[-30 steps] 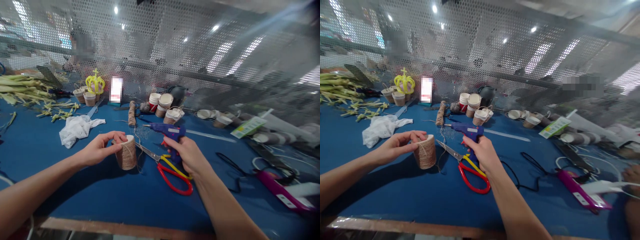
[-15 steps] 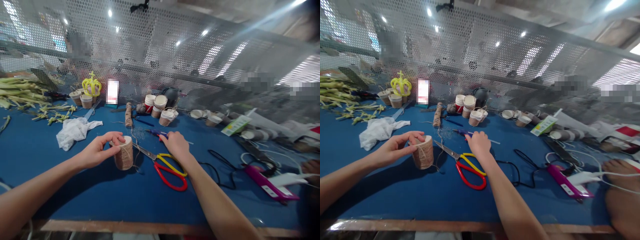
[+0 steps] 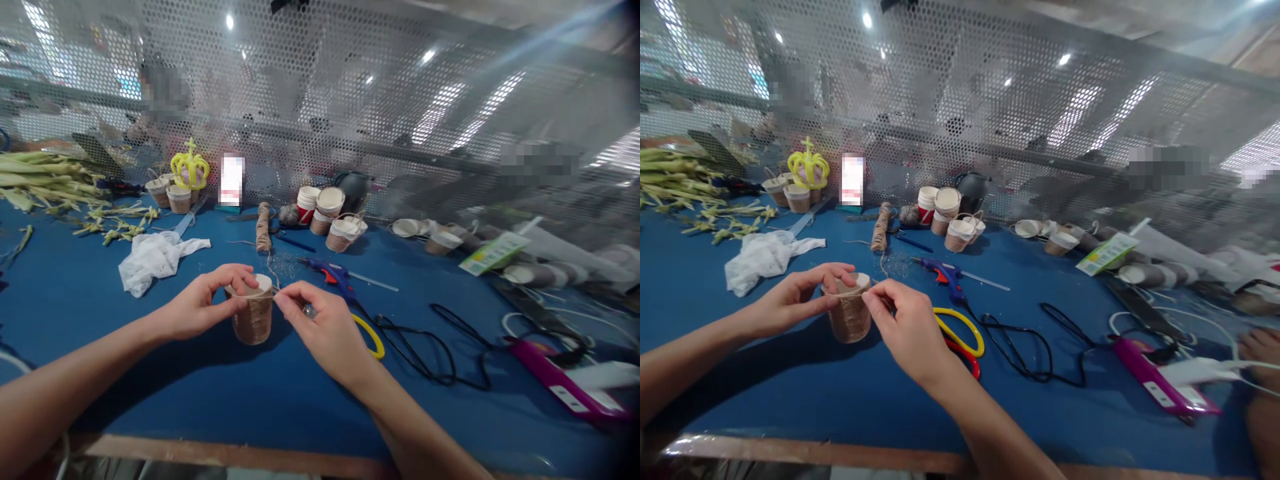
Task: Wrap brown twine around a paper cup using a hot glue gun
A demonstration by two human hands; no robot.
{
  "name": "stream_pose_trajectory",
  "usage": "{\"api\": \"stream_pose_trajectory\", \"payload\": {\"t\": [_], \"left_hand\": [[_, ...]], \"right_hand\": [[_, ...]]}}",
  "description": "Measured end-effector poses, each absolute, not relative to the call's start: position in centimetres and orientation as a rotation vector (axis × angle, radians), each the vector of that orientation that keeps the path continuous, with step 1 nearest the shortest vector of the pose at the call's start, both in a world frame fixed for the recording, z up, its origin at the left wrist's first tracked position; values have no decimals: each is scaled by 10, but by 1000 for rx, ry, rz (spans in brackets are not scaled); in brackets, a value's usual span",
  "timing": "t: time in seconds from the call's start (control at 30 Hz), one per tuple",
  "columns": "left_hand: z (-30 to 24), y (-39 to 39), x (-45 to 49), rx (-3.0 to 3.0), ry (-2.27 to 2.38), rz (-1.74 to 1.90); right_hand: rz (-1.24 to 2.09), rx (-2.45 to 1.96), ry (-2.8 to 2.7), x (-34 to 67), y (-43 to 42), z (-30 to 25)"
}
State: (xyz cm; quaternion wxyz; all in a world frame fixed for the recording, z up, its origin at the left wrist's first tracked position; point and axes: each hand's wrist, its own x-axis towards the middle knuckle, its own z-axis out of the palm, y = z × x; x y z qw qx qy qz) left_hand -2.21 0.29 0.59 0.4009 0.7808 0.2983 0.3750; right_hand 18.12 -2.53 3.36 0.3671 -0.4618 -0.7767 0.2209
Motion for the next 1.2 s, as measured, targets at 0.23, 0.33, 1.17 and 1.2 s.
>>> {"api": "stream_pose_trajectory", "payload": {"t": [0.23, 0.33, 1.17, 1.2], "left_hand": [[8, 1, -22, 1997, 711, 918], [8, 0, -22, 1992, 708, 911], [12, 6, -25, 1662, 569, 769], [11, 7, -25, 1640, 562, 770]], "right_hand": [[640, -1267, -1909, 184, -22, 31], [670, -1280, -1888, 185, -21, 30], [1028, -994, -1806, 190, -11, 23], [1032, -1010, -1809, 190, -12, 23]]}}
